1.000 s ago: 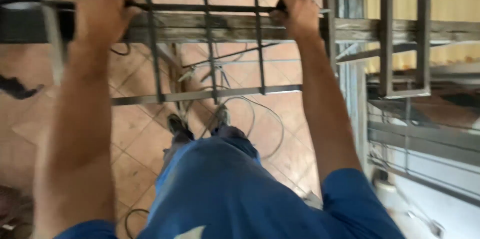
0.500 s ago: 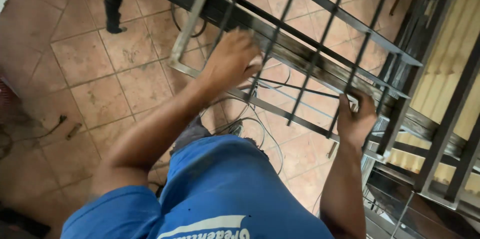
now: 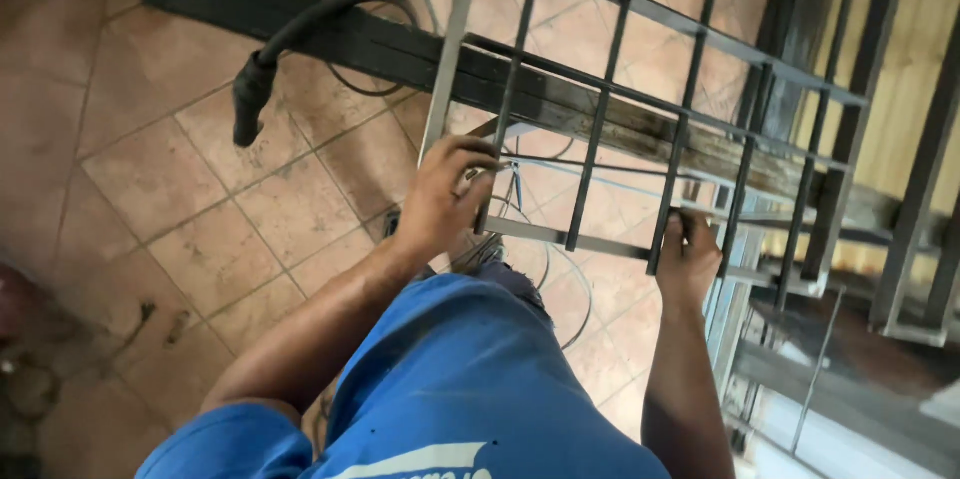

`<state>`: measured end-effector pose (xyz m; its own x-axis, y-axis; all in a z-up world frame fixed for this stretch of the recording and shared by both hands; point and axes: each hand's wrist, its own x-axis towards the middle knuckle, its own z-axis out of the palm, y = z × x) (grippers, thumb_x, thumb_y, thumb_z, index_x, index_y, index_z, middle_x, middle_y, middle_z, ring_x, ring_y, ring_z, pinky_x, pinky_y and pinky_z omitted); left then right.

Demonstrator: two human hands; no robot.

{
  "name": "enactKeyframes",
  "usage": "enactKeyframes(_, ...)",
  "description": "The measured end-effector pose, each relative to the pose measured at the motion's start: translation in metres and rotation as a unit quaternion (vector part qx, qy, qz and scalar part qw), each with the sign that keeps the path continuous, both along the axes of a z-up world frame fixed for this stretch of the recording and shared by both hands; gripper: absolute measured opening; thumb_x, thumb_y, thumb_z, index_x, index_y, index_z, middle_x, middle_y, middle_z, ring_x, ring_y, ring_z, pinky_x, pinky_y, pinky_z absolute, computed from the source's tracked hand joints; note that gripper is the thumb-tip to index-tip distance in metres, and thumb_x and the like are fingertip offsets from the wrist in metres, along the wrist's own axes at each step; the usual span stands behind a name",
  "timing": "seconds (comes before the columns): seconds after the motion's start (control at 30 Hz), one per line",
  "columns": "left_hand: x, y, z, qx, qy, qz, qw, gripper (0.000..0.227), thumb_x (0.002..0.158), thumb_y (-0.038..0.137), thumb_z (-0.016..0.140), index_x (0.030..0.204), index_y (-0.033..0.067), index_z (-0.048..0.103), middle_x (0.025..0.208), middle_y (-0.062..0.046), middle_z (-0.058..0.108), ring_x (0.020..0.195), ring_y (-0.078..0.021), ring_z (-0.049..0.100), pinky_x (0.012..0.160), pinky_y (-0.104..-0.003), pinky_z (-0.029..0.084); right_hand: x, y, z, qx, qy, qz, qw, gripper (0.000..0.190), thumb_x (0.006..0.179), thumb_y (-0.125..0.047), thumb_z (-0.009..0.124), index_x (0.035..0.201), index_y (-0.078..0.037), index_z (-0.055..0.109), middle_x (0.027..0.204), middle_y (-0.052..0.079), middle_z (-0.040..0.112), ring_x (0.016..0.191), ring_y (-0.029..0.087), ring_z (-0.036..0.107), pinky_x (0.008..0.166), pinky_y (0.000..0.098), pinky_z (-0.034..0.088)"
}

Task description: The person assembles a metal frame by inserting vertical metal bars into a horizontal frame. They repeatedly pick up bars, align them with the frame, and press them into place. The person occasionally repositions bars to ensure proper fit.

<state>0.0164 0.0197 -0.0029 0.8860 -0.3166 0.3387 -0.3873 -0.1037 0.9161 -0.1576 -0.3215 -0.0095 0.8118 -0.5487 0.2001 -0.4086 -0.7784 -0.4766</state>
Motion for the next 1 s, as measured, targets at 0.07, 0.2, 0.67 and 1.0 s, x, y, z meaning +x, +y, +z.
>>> enactKeyframes(0.07,0.013,0.005,0.001,0.002,0.005,-0.025,1.000,0.014,0.093,0.004,0.070,0.107,0.0073,0.071,0.108,-0.017,0.067,0.106,-0.0433,0.065,0.091,-0.051,0.053,0.004,0.003,-0.003,0.013,0.020,-0.019,1.000,0.017,0.110,-0.021,0.061,0.110,-0.008,0.072,0.088,0.015,0.074,0.087,0.043,0.071,0.075,0.0530,0.054)
enactKeyframes(0.2,0.016,0.002,0.013,-0.003,0.002,-0.058,0.998,0.012,0.099,0.003,0.066,0.108,0.0069,0.071,0.112,-0.013,0.066,0.107,-0.0406,0.067,0.092,-0.047,0.052,0.001,-0.010,-0.018,-0.023,0.021,-0.022,0.999,0.011,0.109,-0.023,0.065,0.104,-0.018,0.073,0.081,0.005,0.075,0.081,0.032,0.074,0.073,0.0421,0.056)
enactKeyframes(0.67,-0.003,-0.017,0.008,0.181,0.018,0.046,0.982,0.022,0.092,0.023,0.074,0.112,0.0153,0.070,0.123,-0.011,0.064,0.111,-0.0397,0.065,0.094,-0.053,0.053,0.007,-0.014,0.003,0.036,0.096,-0.004,0.995,0.015,0.105,-0.035,0.060,0.105,-0.027,0.073,0.077,0.007,0.075,0.080,0.037,0.074,0.072,0.0484,0.057)
enactKeyframes(1.0,0.011,-0.042,-0.008,0.424,0.177,0.124,0.879,0.044,0.098,0.052,0.058,0.135,0.0273,0.060,0.107,-0.016,0.075,0.105,-0.0412,0.071,0.099,-0.056,0.051,0.020,-0.041,-0.001,0.262,0.092,0.047,0.959,0.031,0.104,-0.040,0.056,0.101,-0.015,0.075,0.084,0.017,0.075,0.088,0.043,0.074,0.073,0.0518,0.054)
